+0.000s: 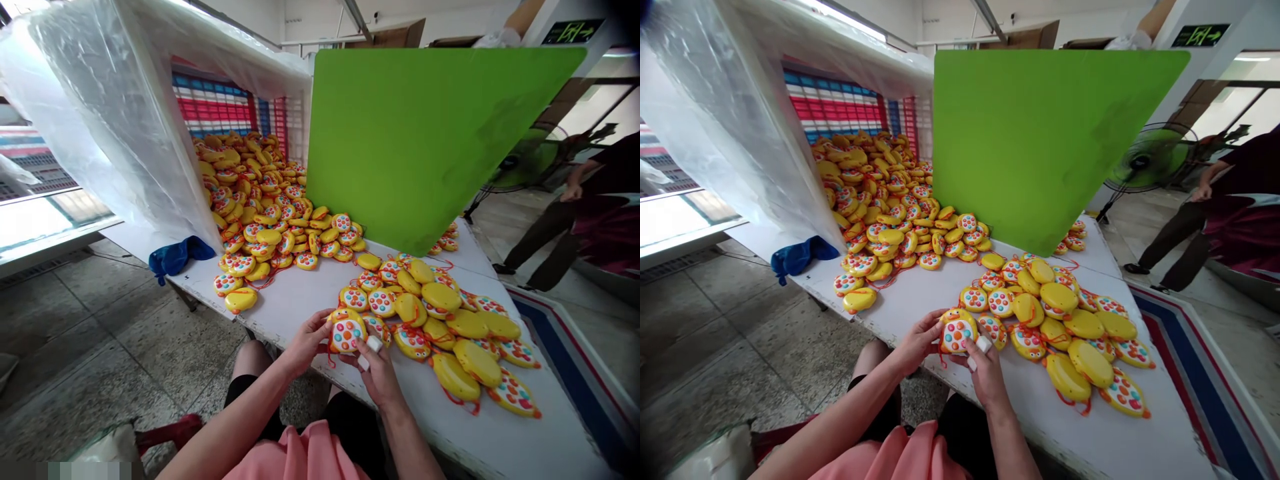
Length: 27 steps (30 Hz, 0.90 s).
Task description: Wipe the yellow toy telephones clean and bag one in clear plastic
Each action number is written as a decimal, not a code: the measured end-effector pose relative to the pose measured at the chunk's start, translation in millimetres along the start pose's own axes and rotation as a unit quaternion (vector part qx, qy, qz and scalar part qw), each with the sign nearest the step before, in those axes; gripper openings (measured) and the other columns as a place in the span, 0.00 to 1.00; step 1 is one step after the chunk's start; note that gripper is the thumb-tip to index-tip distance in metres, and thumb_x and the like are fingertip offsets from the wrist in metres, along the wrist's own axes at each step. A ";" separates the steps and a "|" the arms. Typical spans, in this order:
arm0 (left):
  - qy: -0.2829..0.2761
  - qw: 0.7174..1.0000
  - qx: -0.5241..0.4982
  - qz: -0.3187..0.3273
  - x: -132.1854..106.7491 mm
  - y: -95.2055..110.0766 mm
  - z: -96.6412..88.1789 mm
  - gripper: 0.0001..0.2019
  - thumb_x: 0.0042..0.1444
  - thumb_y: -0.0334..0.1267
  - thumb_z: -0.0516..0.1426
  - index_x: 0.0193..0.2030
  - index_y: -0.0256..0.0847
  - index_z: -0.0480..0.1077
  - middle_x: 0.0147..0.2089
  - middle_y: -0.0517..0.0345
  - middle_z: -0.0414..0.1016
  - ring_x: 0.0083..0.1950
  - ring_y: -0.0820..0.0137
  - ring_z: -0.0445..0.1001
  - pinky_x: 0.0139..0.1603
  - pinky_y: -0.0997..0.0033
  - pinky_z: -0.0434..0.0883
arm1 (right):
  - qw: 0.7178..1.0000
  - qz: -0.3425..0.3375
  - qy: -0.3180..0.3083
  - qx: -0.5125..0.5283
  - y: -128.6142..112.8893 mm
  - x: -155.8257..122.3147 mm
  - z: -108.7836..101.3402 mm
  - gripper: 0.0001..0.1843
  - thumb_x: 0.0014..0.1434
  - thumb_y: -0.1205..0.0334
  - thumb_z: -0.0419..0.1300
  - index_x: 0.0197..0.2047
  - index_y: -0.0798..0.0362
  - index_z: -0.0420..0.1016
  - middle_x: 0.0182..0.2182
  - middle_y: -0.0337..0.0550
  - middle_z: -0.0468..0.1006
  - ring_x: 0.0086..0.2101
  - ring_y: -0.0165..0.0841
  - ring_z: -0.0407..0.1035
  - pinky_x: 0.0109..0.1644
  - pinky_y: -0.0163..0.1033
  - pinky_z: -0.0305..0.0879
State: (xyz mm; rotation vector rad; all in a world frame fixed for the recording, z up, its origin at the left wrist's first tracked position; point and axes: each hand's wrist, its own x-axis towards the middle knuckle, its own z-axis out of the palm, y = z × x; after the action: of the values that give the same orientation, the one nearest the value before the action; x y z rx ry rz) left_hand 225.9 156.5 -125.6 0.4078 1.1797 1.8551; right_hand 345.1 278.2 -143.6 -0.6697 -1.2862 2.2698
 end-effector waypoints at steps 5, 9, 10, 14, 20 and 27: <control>0.032 0.999 -0.023 0.003 1.6 -2.7 8.2 0.26 0.51 0.50 0.64 0.53 0.38 0.70 0.49 0.48 0.77 0.45 0.64 0.77 0.45 0.66 0.74 | 0.999 0.000 -0.020 -0.033 -6.9 -1.0 -3.8 0.23 0.51 0.50 0.68 0.48 0.50 0.74 0.44 0.46 0.80 0.46 0.45 0.73 0.46 0.48 0.73; 0.020 0.999 -0.015 0.021 1.2 -6.4 10.2 0.27 0.52 0.50 0.63 0.53 0.35 0.71 0.47 0.47 0.79 0.45 0.64 0.77 0.48 0.67 0.72 | 0.991 -0.013 -0.061 -0.116 -13.2 -4.9 -1.0 0.29 0.52 0.51 0.68 0.56 0.49 0.69 0.49 0.46 0.77 0.49 0.46 0.72 0.51 0.50 0.72; 0.016 0.999 -0.019 0.026 0.2 -7.2 10.7 0.27 0.53 0.51 0.62 0.54 0.35 0.70 0.48 0.46 0.78 0.46 0.63 0.77 0.49 0.66 0.72 | 0.990 -0.017 -0.060 -0.129 -12.4 -5.0 -0.4 0.30 0.52 0.51 0.67 0.56 0.49 0.68 0.49 0.47 0.77 0.48 0.46 0.72 0.50 0.50 0.72; -0.025 0.998 -0.050 0.023 -6.1 -9.0 12.4 0.29 0.54 0.51 0.62 0.59 0.39 0.67 0.53 0.46 0.76 0.50 0.60 0.76 0.53 0.62 0.71 | 0.984 -0.056 -0.011 -0.169 -2.0 0.2 -3.5 0.29 0.53 0.50 0.66 0.55 0.50 0.69 0.46 0.47 0.79 0.46 0.46 0.73 0.48 0.50 0.72; -0.089 0.995 -0.014 0.049 -10.3 -14.6 11.5 0.49 0.38 0.34 0.72 0.67 0.47 0.54 0.58 0.48 0.71 0.52 0.60 0.74 0.51 0.65 0.72 | 0.985 -0.069 -0.013 -0.155 4.2 2.5 -4.0 0.26 0.54 0.49 0.65 0.54 0.50 0.71 0.46 0.47 0.79 0.44 0.45 0.74 0.46 0.48 0.72; -0.078 0.995 0.012 0.058 -8.3 -14.6 11.8 0.48 0.42 0.37 0.70 0.68 0.46 0.50 0.55 0.47 0.71 0.48 0.62 0.76 0.47 0.66 0.73 | 0.995 -0.033 -0.046 -0.086 -3.6 -2.6 -2.1 0.29 0.56 0.46 0.63 0.58 0.48 0.69 0.50 0.50 0.77 0.47 0.45 0.73 0.48 0.50 0.72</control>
State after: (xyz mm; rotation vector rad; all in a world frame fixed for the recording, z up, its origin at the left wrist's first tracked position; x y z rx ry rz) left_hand 245.6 158.9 -130.8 0.6344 1.0919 1.8720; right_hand 348.9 279.7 -140.9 -0.5778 -1.5379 2.1766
